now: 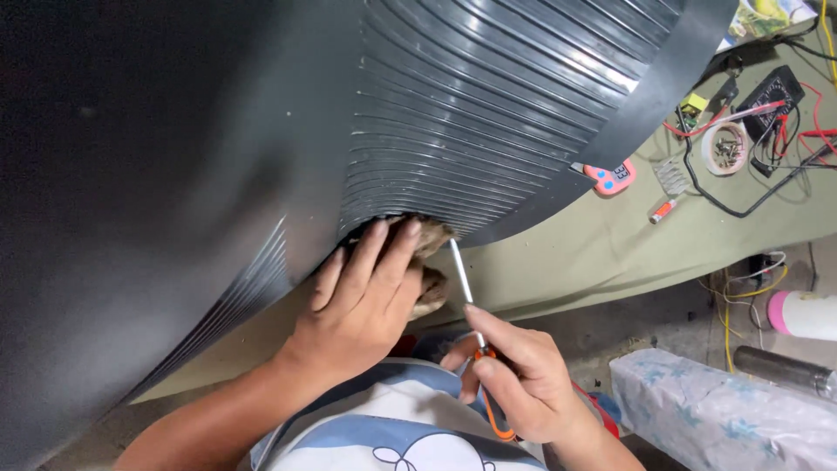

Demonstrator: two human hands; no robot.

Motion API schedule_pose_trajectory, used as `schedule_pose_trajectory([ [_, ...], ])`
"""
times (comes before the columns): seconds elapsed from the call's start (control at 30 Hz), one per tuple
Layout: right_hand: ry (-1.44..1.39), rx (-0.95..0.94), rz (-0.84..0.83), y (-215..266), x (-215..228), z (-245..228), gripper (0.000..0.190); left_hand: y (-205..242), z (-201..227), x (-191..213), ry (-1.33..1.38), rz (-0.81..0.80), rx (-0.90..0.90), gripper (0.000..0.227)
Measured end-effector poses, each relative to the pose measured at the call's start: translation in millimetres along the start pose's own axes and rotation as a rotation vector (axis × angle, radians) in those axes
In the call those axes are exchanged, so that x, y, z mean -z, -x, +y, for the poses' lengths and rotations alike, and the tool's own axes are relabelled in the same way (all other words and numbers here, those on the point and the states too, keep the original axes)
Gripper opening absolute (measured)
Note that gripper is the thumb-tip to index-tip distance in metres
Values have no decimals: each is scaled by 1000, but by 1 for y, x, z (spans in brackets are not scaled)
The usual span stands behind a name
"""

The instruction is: The person cleans the ribbed surface of a large black appliance using a cloth and a screwdriver. They wipe the surface with the cloth and use the screwdriver to scrape debris from the grooves, occasionally repositioning the object on the workbench.

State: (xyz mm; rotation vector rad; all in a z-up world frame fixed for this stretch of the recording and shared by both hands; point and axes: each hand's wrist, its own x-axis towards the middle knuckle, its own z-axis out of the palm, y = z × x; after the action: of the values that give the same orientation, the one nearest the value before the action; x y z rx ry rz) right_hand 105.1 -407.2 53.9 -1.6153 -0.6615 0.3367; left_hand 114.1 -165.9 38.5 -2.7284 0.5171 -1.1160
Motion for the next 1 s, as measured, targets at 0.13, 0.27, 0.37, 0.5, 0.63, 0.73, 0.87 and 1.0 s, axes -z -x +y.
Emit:
schedule_pose_trajectory([
  [0.13, 69, -40, -107, -12, -6, -4, 47, 17, -5, 7, -102, -53, 7, 24],
  [0.27, 42, -64, -128, -21, -15, 0, 48, 14, -5, 8, -160, -89, -3, 28],
  [0.37, -90, -72, -127, -25, -19, 4, 48, 10, -3, 9, -172, -63, 9, 27],
  [0.5, -275, -207, -63, -27, -23, 11, 52, 8, -6, 15, -187, -45, 16, 28],
  [0.63, -280, -256, -28, -28, -21, 13, 53, 12, -7, 13, -211, -73, 13, 29],
  [0.73, -147, -230, -31, -30, -21, 9, 53, 8, -7, 11, -213, -26, 12, 30],
  [0.87, 168, -144, -33, -39, -20, -2, 50, 8, -8, 10, -188, 6, 20, 29],
  [1.0, 207, -128, 53, -39, -18, 1, 42, 8, -11, 7, -174, 26, 2, 24],
])
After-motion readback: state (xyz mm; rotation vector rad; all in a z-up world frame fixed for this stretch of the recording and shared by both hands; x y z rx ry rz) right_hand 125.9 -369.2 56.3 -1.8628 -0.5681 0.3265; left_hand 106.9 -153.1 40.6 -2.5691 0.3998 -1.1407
